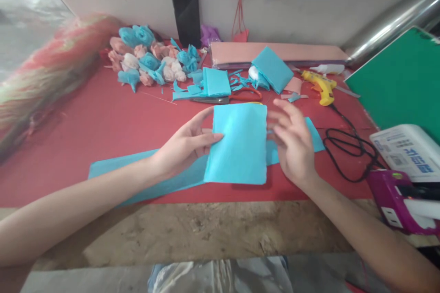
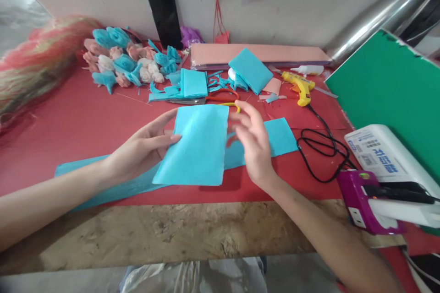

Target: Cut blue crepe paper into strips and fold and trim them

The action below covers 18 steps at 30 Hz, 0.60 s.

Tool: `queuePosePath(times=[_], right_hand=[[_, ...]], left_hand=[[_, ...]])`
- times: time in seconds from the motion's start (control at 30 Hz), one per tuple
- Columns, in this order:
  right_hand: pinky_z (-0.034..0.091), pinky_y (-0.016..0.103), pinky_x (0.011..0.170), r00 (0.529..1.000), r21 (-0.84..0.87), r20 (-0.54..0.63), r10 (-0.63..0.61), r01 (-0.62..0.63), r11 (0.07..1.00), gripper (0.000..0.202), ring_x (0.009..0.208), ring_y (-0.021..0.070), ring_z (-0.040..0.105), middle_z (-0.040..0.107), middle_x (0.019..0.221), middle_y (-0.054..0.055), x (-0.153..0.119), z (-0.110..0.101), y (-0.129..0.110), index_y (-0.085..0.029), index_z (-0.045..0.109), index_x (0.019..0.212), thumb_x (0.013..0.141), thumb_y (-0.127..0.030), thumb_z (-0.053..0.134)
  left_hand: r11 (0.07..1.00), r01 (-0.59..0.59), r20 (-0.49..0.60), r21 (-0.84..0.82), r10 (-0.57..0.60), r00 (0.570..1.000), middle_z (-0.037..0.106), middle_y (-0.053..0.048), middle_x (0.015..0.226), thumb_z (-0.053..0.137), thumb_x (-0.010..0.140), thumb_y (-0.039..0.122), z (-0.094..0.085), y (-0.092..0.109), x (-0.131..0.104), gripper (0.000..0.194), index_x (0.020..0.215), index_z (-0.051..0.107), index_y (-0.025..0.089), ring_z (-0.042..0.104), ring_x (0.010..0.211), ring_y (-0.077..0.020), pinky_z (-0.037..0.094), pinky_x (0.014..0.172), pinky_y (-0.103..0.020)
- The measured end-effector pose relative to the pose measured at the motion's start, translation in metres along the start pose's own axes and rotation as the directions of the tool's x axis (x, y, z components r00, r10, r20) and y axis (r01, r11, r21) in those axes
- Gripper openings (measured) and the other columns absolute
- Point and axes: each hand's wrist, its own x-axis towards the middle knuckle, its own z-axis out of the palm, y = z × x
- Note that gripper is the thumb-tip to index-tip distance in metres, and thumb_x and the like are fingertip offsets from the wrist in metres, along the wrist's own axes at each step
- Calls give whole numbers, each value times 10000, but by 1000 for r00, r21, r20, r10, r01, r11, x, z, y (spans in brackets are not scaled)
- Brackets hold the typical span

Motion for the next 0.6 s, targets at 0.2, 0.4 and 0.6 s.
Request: queuePosePath(times=[0.2, 0.4, 0.6], right_hand=[[326, 508, 1029, 760, -545, 447, -472, 650, 530, 725, 1300, 298, 367, 403, 1411, 110, -1, -4, 5, -283, 229, 1440, 795, -160, 536], [334, 483, 996, 720, -513, 447, -531, 692, 507, 530, 1260, 279, 443, 572, 1308, 71, -10, 0, -2, -288, 376, 1381, 873, -154, 448], [446, 320, 625, 944, -345, 249, -218, 297, 891, 265, 621, 173, 572, 601, 615, 10, -13, 1, -19, -222, 571, 624, 875, -229, 485]], left_hand=[[991, 95, -30, -90, -98, 995, 667, 38, 716, 609, 750, 54, 2, 4, 1, 585, 1282, 478, 258, 636, 616, -98, 509, 592, -187], [990, 135, -26, -49, -137, 990, 668, 14, 767, 619, 754, 105, 8, 5, -5, 477, 1204, 523, 230, 622, 600, -104, 508, 587, -200], [985, 15, -68, 174, -4, 998, 508, 57, 569, 488, 859, 288, -5, 1, 8, 268, 1114, 544, 227, 458, 443, -79, 357, 403, -162]])
